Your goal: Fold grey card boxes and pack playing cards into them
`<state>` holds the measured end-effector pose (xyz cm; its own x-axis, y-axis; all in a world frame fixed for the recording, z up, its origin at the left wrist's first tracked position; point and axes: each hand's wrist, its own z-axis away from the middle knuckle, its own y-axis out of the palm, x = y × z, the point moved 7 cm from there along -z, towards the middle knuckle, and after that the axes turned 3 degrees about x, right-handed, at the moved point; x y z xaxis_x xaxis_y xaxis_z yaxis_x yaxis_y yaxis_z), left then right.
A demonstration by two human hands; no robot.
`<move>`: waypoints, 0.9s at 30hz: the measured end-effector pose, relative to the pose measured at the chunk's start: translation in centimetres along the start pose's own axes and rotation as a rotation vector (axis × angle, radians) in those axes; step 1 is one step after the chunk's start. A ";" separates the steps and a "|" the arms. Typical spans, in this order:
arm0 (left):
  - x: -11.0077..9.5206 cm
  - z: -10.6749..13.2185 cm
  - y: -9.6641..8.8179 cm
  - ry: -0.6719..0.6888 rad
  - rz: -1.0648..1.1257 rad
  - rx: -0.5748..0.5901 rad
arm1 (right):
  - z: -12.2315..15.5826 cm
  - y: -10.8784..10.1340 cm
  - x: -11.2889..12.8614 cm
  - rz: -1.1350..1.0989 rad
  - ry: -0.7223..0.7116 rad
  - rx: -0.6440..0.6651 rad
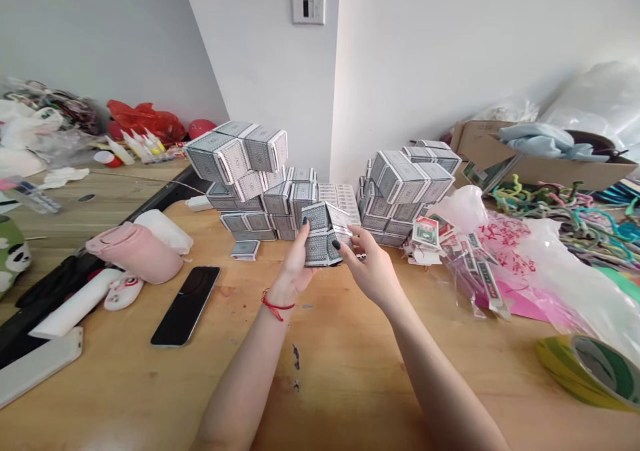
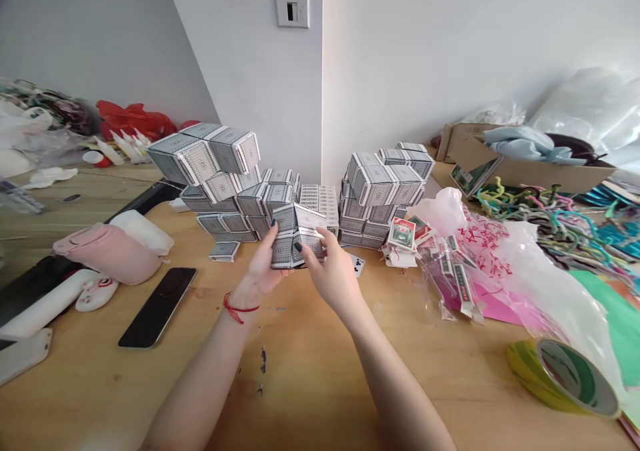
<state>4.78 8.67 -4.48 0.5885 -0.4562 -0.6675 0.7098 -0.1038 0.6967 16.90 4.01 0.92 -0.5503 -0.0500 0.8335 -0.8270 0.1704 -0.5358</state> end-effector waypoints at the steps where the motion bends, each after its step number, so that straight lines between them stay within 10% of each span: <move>1: 0.2 0.0 0.0 -0.032 -0.006 -0.005 | 0.2 -0.2 0.4 0.069 -0.019 -0.045; 8: 1.0 0.1 0.0 -0.153 -0.005 0.005 | 1.2 -0.2 2.3 0.447 -0.132 -0.192; 15: 1.0 0.2 -0.1 -0.206 0.022 0.015 | 0.9 0.3 3.0 0.385 -0.355 0.101; 27: 2.1 0.2 0.0 -0.241 0.078 -0.021 | 1.0 0.5 3.4 0.634 -0.378 -0.069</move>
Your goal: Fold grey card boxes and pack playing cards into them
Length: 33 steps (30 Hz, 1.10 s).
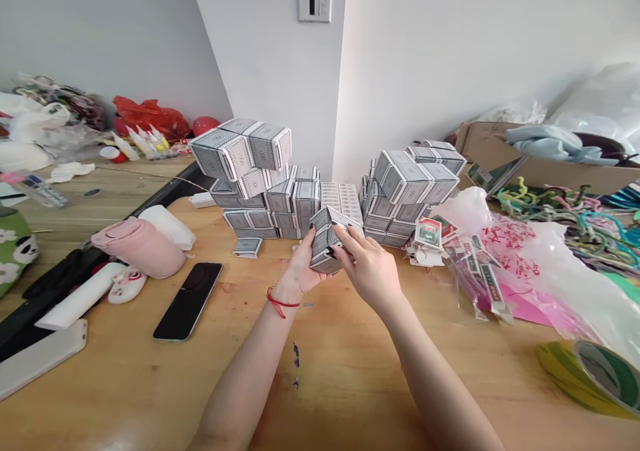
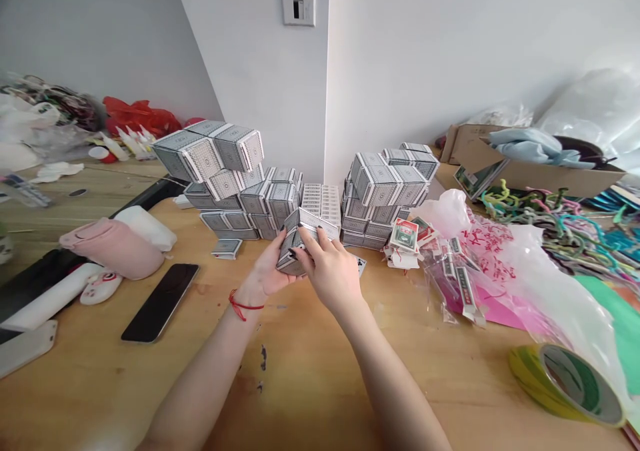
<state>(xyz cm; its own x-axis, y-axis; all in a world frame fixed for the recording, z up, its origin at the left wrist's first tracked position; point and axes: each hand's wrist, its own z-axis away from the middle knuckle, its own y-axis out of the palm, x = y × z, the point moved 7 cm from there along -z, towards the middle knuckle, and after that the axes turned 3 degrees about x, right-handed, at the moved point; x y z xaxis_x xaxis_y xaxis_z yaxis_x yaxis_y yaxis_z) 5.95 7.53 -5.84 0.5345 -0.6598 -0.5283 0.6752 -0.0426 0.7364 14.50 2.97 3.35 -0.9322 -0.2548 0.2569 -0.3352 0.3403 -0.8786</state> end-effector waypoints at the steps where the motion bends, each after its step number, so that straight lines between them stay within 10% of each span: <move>1: 0.1 0.0 -0.1 -0.007 -0.003 -0.013 | 0.0 0.0 0.0 0.004 0.006 -0.002; 33: 0.5 -0.4 -1.0 0.003 -0.080 -0.052 | -0.6 1.9 -1.0 -0.381 -0.005 0.135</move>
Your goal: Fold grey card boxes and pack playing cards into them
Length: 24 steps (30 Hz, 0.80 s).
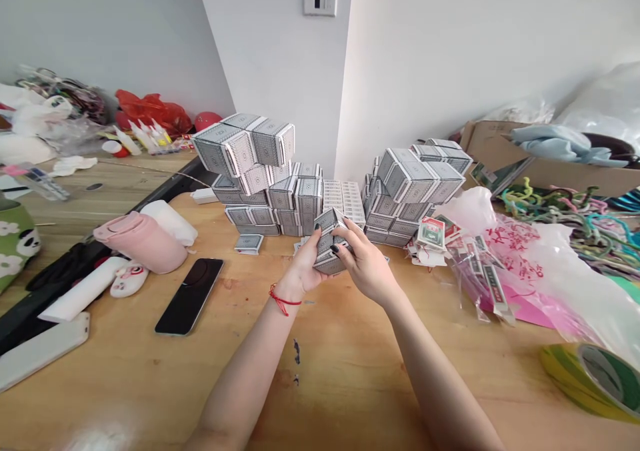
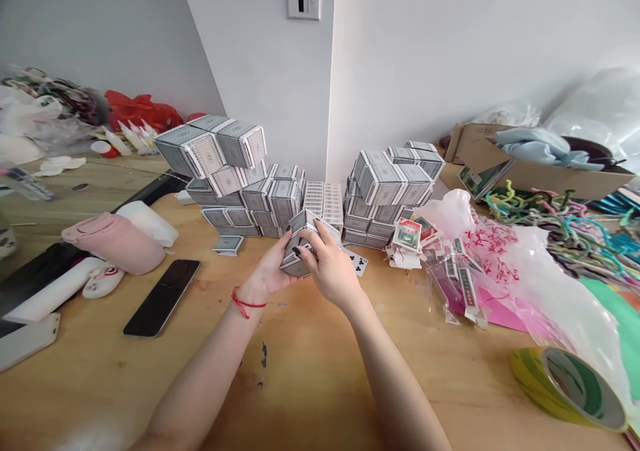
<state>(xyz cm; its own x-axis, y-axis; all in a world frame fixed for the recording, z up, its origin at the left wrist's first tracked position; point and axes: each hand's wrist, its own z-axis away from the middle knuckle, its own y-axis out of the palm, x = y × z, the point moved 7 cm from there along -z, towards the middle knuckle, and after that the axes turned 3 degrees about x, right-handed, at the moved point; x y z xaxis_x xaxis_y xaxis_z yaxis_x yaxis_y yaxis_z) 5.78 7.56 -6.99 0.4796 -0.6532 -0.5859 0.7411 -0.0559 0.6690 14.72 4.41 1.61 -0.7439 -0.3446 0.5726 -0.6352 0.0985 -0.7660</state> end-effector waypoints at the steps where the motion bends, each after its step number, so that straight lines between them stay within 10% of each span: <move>1: 0.0 0.1 0.0 0.002 -0.001 0.001 | 0.0 0.0 0.0 0.002 -0.003 -0.001; 24: -3.4 1.5 0.1 0.292 -0.068 -0.080 | 0.3 0.8 0.7 -0.223 -0.073 0.040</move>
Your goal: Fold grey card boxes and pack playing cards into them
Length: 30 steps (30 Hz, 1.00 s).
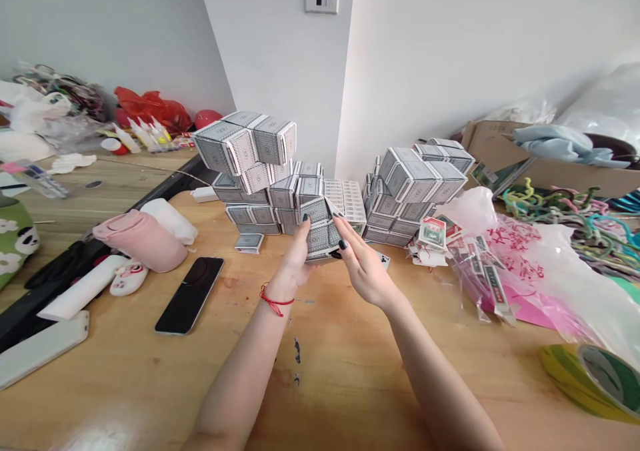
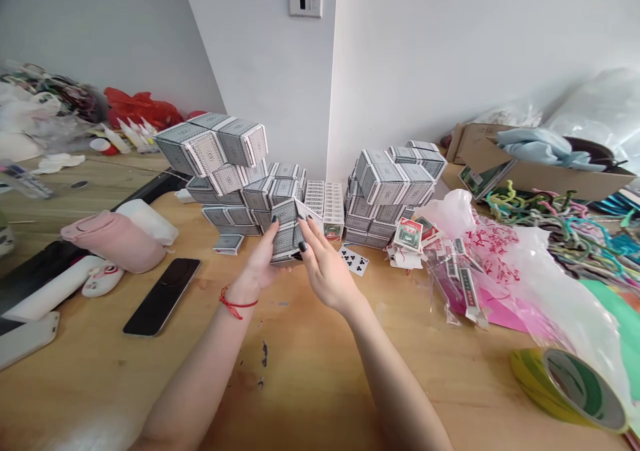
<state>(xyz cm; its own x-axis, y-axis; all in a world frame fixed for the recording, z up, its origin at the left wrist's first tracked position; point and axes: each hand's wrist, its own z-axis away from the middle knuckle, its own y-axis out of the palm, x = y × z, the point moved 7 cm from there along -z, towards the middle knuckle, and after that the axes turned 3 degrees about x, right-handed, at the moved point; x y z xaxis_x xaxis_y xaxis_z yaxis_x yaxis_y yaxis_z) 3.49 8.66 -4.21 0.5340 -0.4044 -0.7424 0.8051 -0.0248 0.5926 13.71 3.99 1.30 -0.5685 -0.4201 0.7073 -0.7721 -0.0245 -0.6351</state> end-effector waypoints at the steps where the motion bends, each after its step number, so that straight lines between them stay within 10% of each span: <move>1: -0.2 0.0 -0.1 0.016 -0.024 -0.001 | 0.0 -0.2 -0.1 -0.023 -0.004 -0.001; 12: -1.5 0.6 0.0 0.115 -0.313 0.092 | 0.5 -3.5 -0.4 0.075 -0.081 -0.063; 30: -2.1 1.0 0.6 0.183 -0.618 0.114 | 0.9 -2.2 0.6 0.286 0.051 0.076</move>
<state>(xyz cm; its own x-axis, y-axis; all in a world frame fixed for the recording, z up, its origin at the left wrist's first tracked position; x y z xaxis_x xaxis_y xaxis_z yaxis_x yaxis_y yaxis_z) 2.59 8.61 -2.01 0.0246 -0.1227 -0.9921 0.9509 -0.3034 0.0611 15.33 2.96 2.82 -0.7752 -0.3734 0.5095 -0.5557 0.0196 -0.8311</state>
